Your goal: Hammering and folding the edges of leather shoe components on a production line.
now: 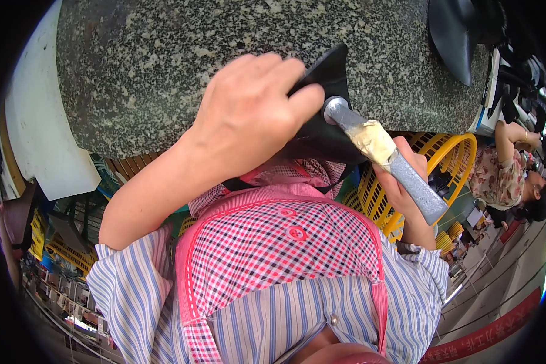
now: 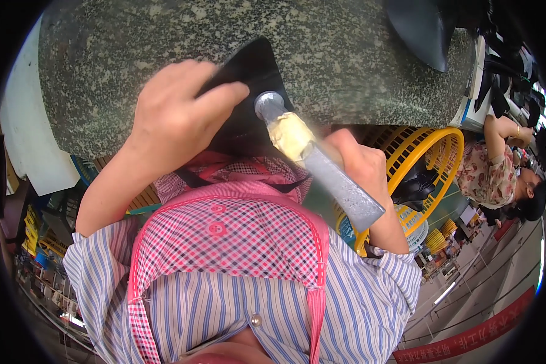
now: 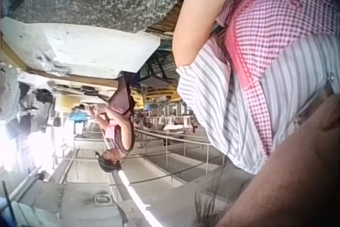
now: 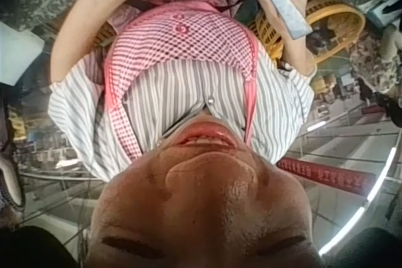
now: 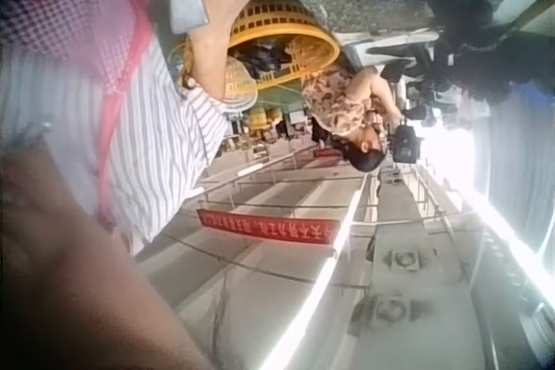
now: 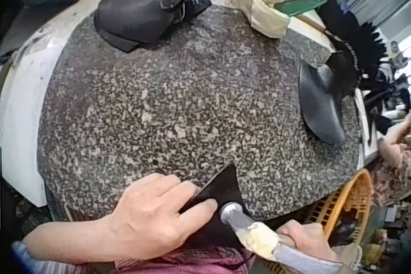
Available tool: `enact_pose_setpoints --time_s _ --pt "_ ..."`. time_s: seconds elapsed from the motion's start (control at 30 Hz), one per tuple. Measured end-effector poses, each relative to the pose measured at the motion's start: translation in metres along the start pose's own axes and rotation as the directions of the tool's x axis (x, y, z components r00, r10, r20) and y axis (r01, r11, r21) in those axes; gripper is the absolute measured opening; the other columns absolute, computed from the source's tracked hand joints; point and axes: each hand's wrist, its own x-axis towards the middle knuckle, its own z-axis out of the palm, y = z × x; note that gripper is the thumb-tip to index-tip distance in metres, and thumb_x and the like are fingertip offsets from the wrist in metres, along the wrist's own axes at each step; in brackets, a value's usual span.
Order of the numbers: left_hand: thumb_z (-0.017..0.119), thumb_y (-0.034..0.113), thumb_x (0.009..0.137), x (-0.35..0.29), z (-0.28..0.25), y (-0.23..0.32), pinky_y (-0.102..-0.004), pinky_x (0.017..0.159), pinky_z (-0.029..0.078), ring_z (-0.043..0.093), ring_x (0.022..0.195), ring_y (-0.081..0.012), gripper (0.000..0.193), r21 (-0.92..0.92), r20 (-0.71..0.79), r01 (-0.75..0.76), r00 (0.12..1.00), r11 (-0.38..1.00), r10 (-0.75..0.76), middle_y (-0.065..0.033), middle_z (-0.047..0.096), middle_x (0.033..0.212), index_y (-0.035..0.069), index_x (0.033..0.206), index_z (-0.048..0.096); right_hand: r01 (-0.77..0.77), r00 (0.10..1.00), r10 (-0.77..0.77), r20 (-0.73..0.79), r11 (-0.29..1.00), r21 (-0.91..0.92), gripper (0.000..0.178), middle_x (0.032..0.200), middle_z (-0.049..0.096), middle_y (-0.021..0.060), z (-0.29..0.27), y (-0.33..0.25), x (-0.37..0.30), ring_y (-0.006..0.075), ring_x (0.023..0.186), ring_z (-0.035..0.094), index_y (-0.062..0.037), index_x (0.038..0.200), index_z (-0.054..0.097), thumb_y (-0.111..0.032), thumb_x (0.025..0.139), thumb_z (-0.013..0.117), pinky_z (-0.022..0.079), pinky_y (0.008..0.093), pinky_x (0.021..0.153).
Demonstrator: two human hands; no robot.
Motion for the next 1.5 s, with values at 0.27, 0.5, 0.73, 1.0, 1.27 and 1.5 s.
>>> enact_pose_setpoints --time_s 0.27,0.5,0.73,1.0,1.27,1.5 --pt "0.063 0.009 0.060 -0.028 -0.005 -0.005 -0.0324 0.062 0.048 0.058 0.079 -0.0255 0.027 0.024 -0.080 -0.284 0.955 0.959 0.285 -0.0153 0.058 0.098 -0.001 0.085 0.063 -0.186 0.981 0.175 0.078 0.968 0.171 0.036 0.085 0.062 0.0126 -0.013 -0.022 0.011 0.0279 0.077 0.063 -0.0041 0.101 0.056 -0.008 0.067 0.068 0.048 0.0308 0.067" --pt "0.065 0.003 0.060 -0.025 0.000 -0.017 -0.0307 0.056 0.046 0.055 0.069 -0.0245 0.025 -0.076 -0.147 -0.116 0.984 0.990 0.104 -0.0102 0.056 0.078 0.002 0.085 0.065 -0.255 0.964 0.260 0.047 0.872 0.417 0.025 0.098 0.059 0.0069 -0.007 -0.019 0.003 0.0123 0.087 0.055 0.0002 0.110 0.055 -0.011 0.087 0.055 0.042 0.0245 0.075" --pt "0.069 0.004 0.063 -0.005 -0.010 -0.013 -0.0330 0.052 0.043 0.053 0.061 -0.0234 0.018 -0.143 -0.068 0.078 0.994 0.987 -0.088 -0.0064 0.051 0.066 0.009 0.081 0.066 0.180 0.863 0.008 -0.505 0.929 0.323 0.032 0.105 0.060 0.0131 -0.002 -0.034 0.024 0.0208 0.100 0.056 0.0046 0.118 0.048 -0.007 0.088 0.052 0.043 0.0295 0.086" --pt "0.069 0.004 0.061 -0.011 -0.008 -0.014 -0.0333 0.053 0.044 0.054 0.062 -0.0233 0.018 -0.149 -0.052 0.075 0.995 0.986 -0.083 -0.0066 0.050 0.066 0.008 0.079 0.065 -0.032 0.980 0.036 -0.198 0.999 0.022 0.018 0.067 0.058 0.0141 -0.004 -0.045 0.037 0.0222 0.057 0.062 -0.0038 0.090 0.052 -0.014 0.078 0.061 0.047 0.0317 0.050" --pt "0.067 0.005 0.057 -0.016 -0.014 -0.019 -0.0309 0.052 0.044 0.053 0.063 -0.0228 0.021 -0.097 -0.005 -0.079 0.997 0.992 0.079 -0.0075 0.051 0.072 0.004 0.077 0.063 -0.014 0.999 0.017 0.046 0.998 -0.065 0.012 0.059 0.048 0.0110 0.001 -0.039 0.020 0.0245 0.050 0.054 -0.0005 0.086 0.051 -0.006 0.078 0.058 0.038 0.0294 0.048" --pt "0.061 0.010 0.054 -0.039 -0.002 -0.034 -0.0307 0.057 0.049 0.057 0.072 -0.0242 0.031 0.086 -0.064 -0.448 0.889 0.890 0.454 -0.0122 0.055 0.086 0.000 0.083 0.066 -0.068 0.997 0.070 0.035 0.996 -0.051 0.022 0.060 0.053 0.0123 0.016 -0.028 0.013 0.0290 0.054 0.058 -0.0024 0.085 0.052 -0.008 0.069 0.064 0.044 0.0328 0.049"
